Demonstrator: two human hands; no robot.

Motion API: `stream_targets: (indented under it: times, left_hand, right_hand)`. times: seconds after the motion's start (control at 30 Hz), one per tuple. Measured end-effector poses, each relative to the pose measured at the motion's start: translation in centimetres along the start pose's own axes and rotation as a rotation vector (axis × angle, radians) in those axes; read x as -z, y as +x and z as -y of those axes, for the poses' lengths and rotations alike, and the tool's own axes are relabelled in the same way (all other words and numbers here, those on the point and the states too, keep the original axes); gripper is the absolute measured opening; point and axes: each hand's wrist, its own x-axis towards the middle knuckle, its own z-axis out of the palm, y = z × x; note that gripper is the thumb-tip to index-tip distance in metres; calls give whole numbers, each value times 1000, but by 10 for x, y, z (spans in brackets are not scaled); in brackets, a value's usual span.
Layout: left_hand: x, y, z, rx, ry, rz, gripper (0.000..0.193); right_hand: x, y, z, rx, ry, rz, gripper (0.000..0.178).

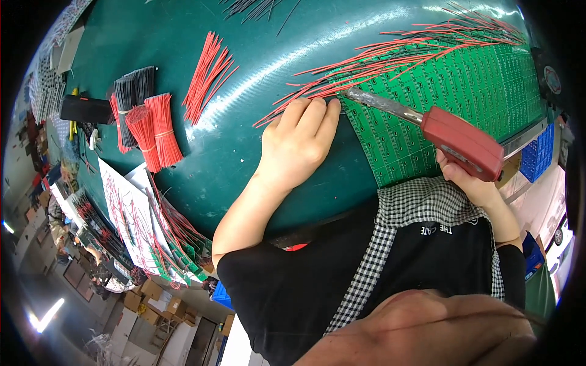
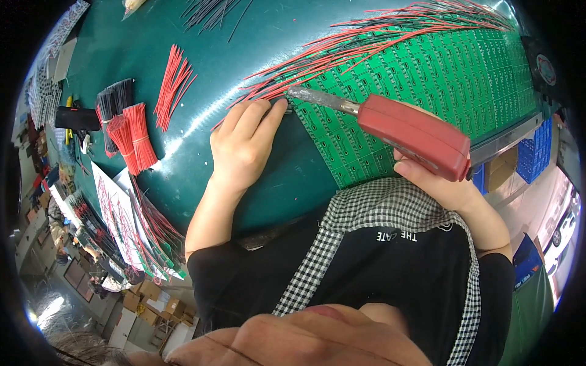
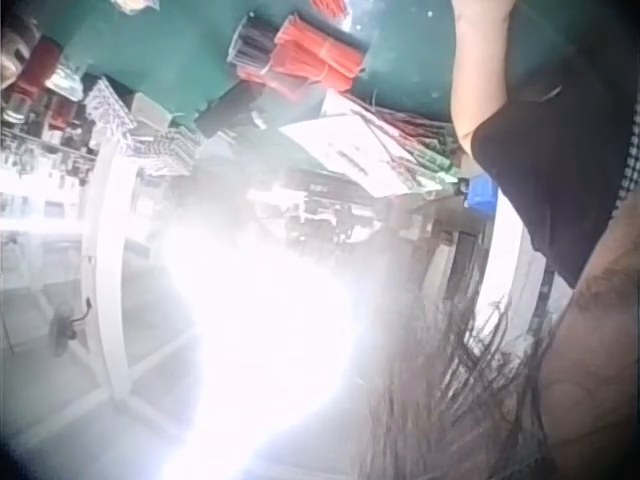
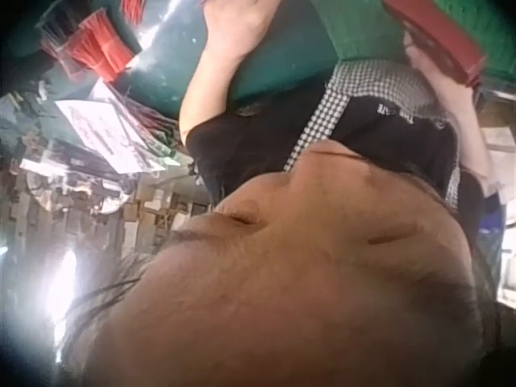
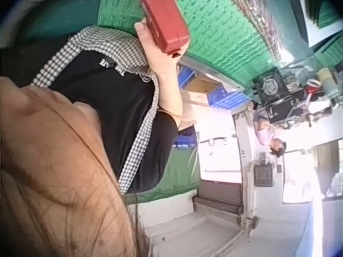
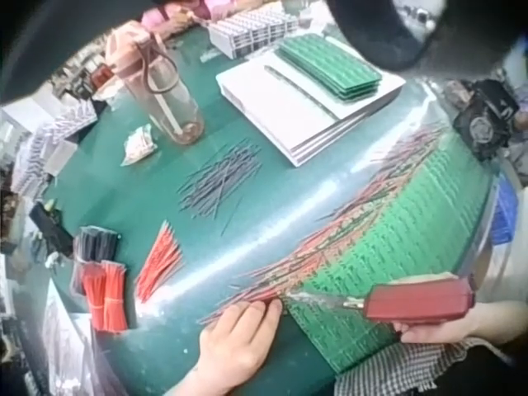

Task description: Inserting and securing wires into a printed circuit board using a specialized hand tool.

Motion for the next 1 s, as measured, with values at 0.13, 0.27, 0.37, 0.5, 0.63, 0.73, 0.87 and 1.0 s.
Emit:
stream_targets:
  times: [0.13,0.27,0.37,0.5,0.63,0.73,0.87,1.0]
  left_hand:
    - [-1,-1,0,-3,4,-5,23]
    - [-1,-1,0,1,2,-1,23]
    - [1,0,0,0,13,7,24]
    - [1,1,0,-8,15,20,25]
    - [1,0,1,-11,17,10,25]
    - [1,2,-1,-15,29,15,26]
    - [1,1,0,-18,43,14,26]
    - [1,2,0,-31,50,11,26]
  right_hand:
    - [0,1,1,27,-18,-10,37]
    - [3,5,1,141,-57,26,57]
    - [8,11,-4,432,-327,64,57]
    - [3,5,2,115,-86,41,54]
    - [3,3,0,62,52,24,53]
    - [5,4,-4,112,-25,20,54]
    - [5,5,5,84,-147,40,57]
    - [7,10,-1,393,-384,63,57]
